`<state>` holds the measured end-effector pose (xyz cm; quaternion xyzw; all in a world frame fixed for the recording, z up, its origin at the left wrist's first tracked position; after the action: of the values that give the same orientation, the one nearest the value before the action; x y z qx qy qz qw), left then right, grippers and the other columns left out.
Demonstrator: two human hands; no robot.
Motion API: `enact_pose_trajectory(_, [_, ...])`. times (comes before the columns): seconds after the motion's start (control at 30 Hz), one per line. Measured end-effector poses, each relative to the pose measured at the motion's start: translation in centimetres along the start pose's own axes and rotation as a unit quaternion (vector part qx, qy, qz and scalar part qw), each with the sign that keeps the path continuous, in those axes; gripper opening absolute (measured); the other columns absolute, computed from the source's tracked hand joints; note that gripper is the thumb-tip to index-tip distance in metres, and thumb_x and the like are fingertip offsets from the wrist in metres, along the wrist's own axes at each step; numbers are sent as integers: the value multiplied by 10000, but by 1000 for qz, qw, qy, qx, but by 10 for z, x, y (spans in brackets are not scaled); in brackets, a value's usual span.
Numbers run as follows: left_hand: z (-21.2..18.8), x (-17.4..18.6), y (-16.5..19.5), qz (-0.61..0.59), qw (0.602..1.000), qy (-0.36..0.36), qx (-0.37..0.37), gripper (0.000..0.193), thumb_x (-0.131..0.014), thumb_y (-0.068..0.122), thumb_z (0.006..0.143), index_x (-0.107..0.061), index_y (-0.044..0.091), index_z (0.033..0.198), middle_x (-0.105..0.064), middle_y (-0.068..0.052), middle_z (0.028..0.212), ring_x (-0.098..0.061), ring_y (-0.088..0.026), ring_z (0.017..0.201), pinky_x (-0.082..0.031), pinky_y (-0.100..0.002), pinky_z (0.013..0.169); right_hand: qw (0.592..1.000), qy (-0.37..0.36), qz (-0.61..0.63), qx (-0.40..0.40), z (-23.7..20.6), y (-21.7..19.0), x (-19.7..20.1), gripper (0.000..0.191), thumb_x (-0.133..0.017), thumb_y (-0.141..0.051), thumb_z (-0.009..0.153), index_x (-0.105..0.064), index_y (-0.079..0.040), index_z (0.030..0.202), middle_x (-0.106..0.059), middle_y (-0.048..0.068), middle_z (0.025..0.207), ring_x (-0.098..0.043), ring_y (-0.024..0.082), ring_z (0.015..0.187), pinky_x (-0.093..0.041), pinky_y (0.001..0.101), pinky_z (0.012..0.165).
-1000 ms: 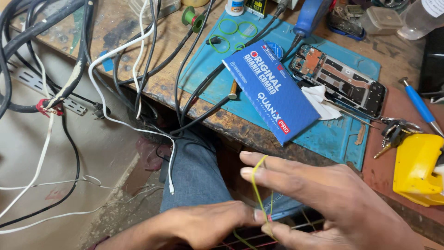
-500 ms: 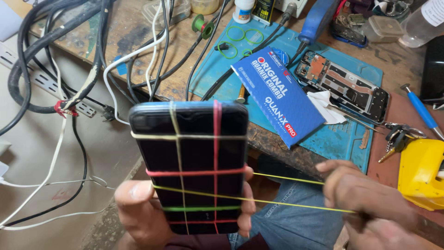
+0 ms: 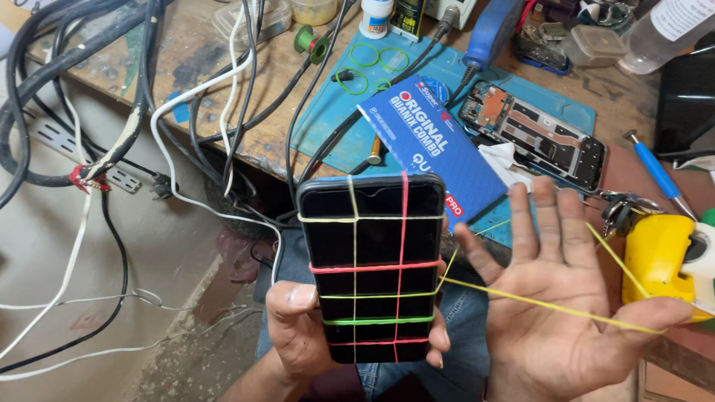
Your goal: The person secures a smartphone with multiple rubber bands, then uses a green electric screwdriver to remove screws from the back of a disassembled phone chassis. The person also uses tweezers to manipulate small components inside the chassis.
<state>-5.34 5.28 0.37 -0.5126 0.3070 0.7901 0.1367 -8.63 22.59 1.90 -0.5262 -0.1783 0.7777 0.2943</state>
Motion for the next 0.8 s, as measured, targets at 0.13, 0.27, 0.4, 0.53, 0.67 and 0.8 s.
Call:
enact_pose_trajectory(0.13, [-10,1,-7,84,987,-18,137,864,-515,530,960,-419,-94,1550,-620,-259,1344,-646,-312,1110,-536,-436,973,964,-120,-211,-105,21,7,-80,933,-815,-506,908,-380,6,1555,-488,208,1566,-469,385,1437,-476,527,1096])
enact_pose_trajectory(0.27, [-29,13,-2,416,892,28,174,532,-439,372,1055,-603,-48,1339,-676,-190,1200,-654,-243,1069,-534,-347,964,782,-339,-504,-140,19,6,-121,784,-836,-403,871,-523,4,1463,-654,190,1413,-647,394,1294,-543,503,1053])
enact_pose_trajectory(0.4, [-16,-3,-29,627,748,-173,129,456,-364,348,1107,-630,52,1330,-675,-134,1125,-650,-222,1000,-548,-332,888,556,-530,-622,-151,-13,35,-94,612,-834,-335,828,-639,-102,1359,-748,83,1266,-747,298,1110,-590,406,893])
enact_pose_trajectory(0.53, [-18,37,-41,400,878,7,262,549,-435,399,1032,-617,-19,1337,-672,-157,1060,-635,-206,910,-528,-340,779,563,-338,-706,-266,2,8,-42,549,-859,-328,805,-719,-185,1317,-807,5,1193,-802,170,1080,-592,346,941])
enact_pose_trajectory(0.67, [-16,40,-33,198,958,81,189,646,-483,420,1010,-527,-39,1461,-639,-154,1242,-671,-222,1058,-558,-360,877,797,-77,-580,-149,18,-39,-28,481,-700,-15,870,-593,54,1334,-745,213,1222,-739,271,1148,-600,384,966])
enact_pose_trajectory(0.8, [-12,54,-31,96,974,118,166,718,-539,441,989,-463,-29,1527,-622,-178,1317,-685,-307,1106,-588,-413,890,862,30,-491,-127,2,-28,4,496,-637,93,884,-560,104,1374,-707,239,1256,-712,271,1143,-623,386,939])
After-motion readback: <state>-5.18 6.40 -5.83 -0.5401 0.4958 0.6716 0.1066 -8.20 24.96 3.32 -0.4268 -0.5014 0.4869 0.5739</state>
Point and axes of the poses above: each hand's wrist, its own z-axis towards the middle knuckle, its own x-axis out of the back of the hand, y = z × x, the point moved 10 cm from there along z, towards the middle knuckle
